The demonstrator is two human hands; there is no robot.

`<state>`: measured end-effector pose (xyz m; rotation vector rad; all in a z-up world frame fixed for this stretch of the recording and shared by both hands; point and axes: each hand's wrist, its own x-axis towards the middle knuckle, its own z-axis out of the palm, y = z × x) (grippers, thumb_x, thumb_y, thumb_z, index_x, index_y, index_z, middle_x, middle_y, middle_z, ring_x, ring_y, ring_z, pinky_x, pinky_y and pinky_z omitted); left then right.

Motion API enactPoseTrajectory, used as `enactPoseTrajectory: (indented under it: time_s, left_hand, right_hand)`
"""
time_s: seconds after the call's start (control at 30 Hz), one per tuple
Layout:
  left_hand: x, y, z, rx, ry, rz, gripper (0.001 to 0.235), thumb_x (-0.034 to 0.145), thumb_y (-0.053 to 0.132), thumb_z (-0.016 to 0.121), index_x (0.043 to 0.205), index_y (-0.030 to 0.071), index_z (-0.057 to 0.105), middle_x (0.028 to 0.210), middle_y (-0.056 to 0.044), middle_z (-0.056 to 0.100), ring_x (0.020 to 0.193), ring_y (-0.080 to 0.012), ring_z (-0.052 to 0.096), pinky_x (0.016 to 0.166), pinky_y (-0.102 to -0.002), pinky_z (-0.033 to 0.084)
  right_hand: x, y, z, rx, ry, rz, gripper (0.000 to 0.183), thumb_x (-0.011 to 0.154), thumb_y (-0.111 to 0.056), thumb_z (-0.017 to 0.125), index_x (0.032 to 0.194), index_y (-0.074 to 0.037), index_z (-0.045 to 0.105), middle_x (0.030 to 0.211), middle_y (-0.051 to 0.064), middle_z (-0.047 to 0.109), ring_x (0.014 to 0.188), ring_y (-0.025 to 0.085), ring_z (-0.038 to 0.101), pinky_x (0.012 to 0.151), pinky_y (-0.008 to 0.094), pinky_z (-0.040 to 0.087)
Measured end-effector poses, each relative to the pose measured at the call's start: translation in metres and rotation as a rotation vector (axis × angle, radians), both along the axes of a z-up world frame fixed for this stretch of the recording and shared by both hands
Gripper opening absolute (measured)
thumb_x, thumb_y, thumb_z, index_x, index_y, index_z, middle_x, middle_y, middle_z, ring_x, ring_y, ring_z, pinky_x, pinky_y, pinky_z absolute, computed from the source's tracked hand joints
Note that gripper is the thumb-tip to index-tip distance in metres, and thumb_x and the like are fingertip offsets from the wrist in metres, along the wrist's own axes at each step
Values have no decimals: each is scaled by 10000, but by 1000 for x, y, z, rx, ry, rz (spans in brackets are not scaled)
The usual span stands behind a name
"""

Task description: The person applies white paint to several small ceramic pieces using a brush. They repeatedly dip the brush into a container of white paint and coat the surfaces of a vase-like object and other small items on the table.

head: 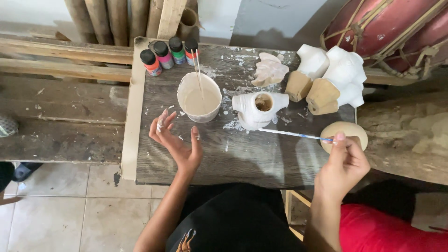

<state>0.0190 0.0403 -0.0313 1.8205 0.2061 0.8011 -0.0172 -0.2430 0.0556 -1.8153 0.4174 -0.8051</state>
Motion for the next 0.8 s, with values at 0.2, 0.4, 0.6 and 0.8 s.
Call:
enactPoseTrajectory:
  time_s: [0.2,0.4,0.6,0.8]
  left_hand:
    - [6,9,-41,5,-154,-3,737,902,37,757,1510,28,340,1460,-189,261,1280,-397,485,998,-456,338]
    - [5,13,-54,77,-127,21,721,930,-4,728,1505,44,296,1459,-205,252,1261,-403,436,975,-480,338]
    - [3,10,-46,97,-126,41,657,937,10,714,1458,45,315,1438,-200,280,1211,-394,437,978,-478,336]
    - [5,12,-58,97,-131,54,681,933,-19,709,1474,48,301,1459,-224,269,1218,-406,446,974,-479,338]
  right_hand:
    - [-18,8,-39,-150,-174,22,255,1082,7,659,828,17,642,848,89,521,821,146,505,836,296,421]
    - [-21,34,-45,-746,-491,-4,219,936,-124,807,760,-12,739,768,89,464,724,286,508,750,416,477]
    - [-13,41,-58,-1017,-571,83,254,989,-230,765,760,-127,731,775,13,489,862,259,521,1053,557,239]
    - [-16,51,-13,-1104,-556,143,191,965,-186,797,808,-95,738,835,34,529,825,248,503,888,389,403]
